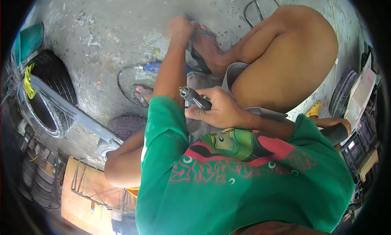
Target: The recorder is replacing or tightening a drill bit on a handheld rotary tool using a small wrench while seated on the floor.
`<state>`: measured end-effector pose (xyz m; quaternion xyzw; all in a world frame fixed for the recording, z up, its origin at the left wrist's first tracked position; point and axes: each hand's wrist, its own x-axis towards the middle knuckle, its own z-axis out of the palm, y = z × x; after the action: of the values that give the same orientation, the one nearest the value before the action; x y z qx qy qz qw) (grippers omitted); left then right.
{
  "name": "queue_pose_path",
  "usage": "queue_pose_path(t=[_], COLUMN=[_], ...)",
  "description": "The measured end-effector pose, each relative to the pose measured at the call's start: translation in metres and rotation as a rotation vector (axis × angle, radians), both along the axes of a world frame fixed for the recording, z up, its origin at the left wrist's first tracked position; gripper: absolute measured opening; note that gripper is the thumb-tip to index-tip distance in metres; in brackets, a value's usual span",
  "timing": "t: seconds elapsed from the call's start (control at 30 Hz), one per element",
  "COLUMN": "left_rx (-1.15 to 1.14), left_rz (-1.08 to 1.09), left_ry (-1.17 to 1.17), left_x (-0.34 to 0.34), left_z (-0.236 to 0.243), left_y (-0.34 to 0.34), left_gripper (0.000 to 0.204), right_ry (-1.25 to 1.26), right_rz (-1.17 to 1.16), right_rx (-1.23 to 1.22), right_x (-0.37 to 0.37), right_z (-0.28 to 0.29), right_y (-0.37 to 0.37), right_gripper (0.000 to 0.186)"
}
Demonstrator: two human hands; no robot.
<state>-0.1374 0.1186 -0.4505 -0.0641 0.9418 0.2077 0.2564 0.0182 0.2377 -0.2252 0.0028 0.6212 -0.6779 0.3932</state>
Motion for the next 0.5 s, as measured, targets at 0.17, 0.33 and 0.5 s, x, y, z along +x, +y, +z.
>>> queue_pose_path(t=[0.17, 0.33, 0.5], left_rx=[-0.085, -0.094, 0.016], left_rz=[-0.009, -0.108, 0.195], left_ry=[-0.096, -0.063, 0.029], left_x=[-0.012, -0.022, -0.017], left_z=[-0.012, -0.013, -0.013], left_y=[0.021, 0.032, -0.026], left_gripper=[0.034, 0.037, 0.042], right_ry=[-0.096, -0.087, -0.040], right_rz=[-0.120, -0.106, -0.093], right_rx=[-0.023, -0.020, -0.035], right_x=[-0.007, -0.007, -0.006], right_z=[0.006, 0.002, 0.008], right_y=[0.011, 0.016, 0.011], right_gripper=[0.043, 0.039, 0.037])
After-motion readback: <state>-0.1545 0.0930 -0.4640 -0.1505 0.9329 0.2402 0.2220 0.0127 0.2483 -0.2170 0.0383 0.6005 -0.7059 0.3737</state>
